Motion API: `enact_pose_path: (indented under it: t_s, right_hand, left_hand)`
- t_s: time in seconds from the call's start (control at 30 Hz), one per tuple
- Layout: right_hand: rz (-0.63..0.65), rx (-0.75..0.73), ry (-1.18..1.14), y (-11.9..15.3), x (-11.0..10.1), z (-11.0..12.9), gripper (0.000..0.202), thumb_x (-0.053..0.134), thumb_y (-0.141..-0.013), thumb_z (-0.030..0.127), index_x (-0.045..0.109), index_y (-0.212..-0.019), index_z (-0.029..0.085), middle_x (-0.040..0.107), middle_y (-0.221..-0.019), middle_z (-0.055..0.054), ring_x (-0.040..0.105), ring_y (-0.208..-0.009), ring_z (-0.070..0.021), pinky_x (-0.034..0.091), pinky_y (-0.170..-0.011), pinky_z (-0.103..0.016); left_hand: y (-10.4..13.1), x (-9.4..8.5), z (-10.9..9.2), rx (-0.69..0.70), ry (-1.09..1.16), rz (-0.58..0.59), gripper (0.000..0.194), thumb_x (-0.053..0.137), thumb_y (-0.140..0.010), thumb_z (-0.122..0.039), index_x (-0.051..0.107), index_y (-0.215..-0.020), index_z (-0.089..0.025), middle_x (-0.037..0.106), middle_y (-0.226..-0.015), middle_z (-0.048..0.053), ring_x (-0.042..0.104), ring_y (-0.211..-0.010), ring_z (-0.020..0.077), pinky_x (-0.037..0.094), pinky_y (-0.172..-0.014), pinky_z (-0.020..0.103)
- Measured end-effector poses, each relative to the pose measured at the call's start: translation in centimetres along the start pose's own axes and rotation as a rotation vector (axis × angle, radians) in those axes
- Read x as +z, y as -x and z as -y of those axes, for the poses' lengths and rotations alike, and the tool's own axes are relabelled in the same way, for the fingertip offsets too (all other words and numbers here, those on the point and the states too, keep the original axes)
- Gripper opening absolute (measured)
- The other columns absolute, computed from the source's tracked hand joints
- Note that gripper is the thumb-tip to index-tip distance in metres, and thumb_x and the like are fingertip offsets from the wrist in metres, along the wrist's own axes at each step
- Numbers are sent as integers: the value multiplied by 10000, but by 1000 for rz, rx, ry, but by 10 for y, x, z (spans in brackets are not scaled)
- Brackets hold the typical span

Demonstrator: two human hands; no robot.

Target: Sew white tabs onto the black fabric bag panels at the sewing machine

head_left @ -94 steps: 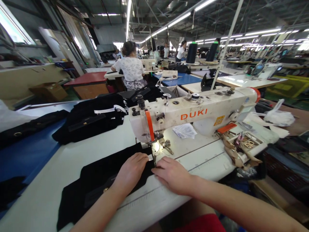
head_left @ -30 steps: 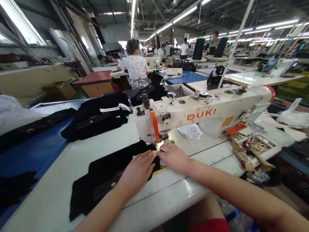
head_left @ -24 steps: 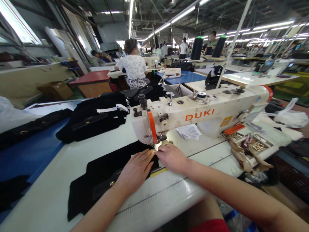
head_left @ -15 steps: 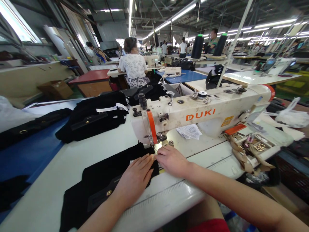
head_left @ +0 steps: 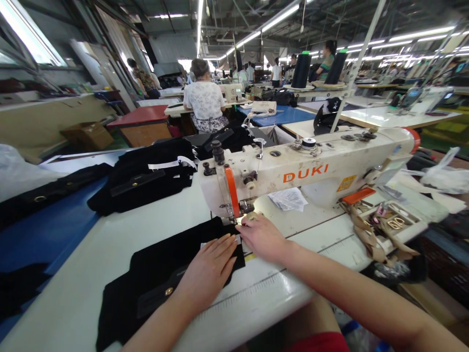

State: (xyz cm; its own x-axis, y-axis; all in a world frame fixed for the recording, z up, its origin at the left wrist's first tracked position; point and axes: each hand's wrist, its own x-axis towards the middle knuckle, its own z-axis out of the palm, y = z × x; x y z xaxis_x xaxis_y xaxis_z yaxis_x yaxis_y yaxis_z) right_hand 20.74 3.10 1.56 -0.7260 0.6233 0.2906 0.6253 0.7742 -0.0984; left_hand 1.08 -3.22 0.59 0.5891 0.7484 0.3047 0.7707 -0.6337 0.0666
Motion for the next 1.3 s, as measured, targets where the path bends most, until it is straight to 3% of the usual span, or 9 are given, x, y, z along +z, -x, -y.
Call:
enact_pose_path:
  t_s: [0.2,0.4,0.63,1.3]
  right_hand:
    - [-11,37,-20,-4,3,-4,158,482,-953,175,634,-978,137,639,-972,-95,523,-971,-234,412,-871,-361]
    - [-100,15,-21,2,6,-3,177,485,-948,168,655,-908,143,636,-911,-87,508,-930,-231,412,-838,-346]
    - [-35,-55,-4,6,3,0,106,559,-892,140,665,-888,129,634,-862,-77,508,-853,-214,404,-814,-328]
    - [-83,-63,23,4,7,-2,138,514,-920,148,651,-929,132,607,-860,-69,494,-861,-218,392,-818,-332]
  left_hand:
    - [-8,2,8,-1,-12,-19,369,423,-963,-290,606,-1253,-153,652,-1267,92,583,-1202,217,477,-1025,392]
    - [-14,5,17,-5,-27,-41,379,406,-968,-299,612,-1236,-128,665,-1241,104,603,-1172,227,498,-998,397]
    - [-17,5,19,-18,0,-24,392,392,-972,-318,617,-1233,-129,667,-1235,112,602,-1172,233,492,-1004,401]
    - [-19,6,22,-42,-14,-30,407,367,-979,-345,609,-1239,-146,663,-1244,103,599,-1177,237,490,-1007,415]
